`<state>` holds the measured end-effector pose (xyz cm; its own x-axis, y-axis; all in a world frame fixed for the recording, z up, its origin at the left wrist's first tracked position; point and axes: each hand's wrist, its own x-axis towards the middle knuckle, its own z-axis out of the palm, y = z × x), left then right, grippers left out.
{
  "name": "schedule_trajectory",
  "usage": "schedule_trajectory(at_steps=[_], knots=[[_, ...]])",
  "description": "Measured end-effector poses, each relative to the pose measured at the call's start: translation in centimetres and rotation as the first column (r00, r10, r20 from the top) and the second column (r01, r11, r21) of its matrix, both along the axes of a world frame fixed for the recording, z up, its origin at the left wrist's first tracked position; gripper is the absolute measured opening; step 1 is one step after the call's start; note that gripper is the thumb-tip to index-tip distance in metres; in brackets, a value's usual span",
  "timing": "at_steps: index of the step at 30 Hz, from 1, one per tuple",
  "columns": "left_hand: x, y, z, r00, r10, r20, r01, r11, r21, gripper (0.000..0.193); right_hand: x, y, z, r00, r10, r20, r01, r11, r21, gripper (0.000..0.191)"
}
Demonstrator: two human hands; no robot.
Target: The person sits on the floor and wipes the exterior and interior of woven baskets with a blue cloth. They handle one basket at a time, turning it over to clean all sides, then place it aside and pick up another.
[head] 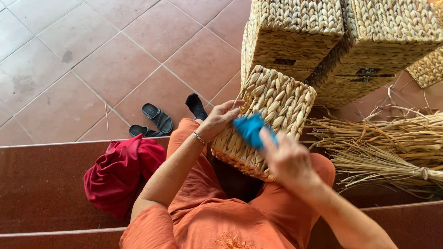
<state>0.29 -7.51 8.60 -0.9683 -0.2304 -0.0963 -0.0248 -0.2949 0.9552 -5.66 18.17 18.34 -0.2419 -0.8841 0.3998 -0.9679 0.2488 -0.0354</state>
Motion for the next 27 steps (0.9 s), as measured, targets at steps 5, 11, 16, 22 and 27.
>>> schedule_trajectory(at_steps=[5,11,16,22,27], knots=[[0.6,1.0,1.8,0.998,-0.047,0.032,0.046,0.998,0.039,0.046,-12.9,-3.7,-1.3,0.907,-0.421,0.0,0.421,0.907,-0.001,0.04],[3.2,1.3,3.8,0.996,-0.071,0.05,0.075,0.995,-0.066,0.048,-18.7,-1.2,0.2,0.806,-0.559,0.194,0.567,0.824,0.017,0.05],[7.5,-0.6,6.0,0.972,-0.196,0.132,0.202,0.979,-0.034,0.053,-17.9,2.8,0.7,0.5,-0.491,0.713,0.507,0.834,0.218,0.05],[7.9,0.2,8.5,0.955,-0.012,0.297,0.055,0.989,-0.139,0.047,-12.4,4.8,-2.2,0.054,-0.023,0.998,0.435,0.901,-0.003,0.049],[7.0,3.6,8.2,0.966,0.226,0.127,-0.21,0.97,-0.126,0.033,-8.5,6.6,-3.0,-0.005,0.264,0.965,0.477,0.848,-0.229,0.048]])
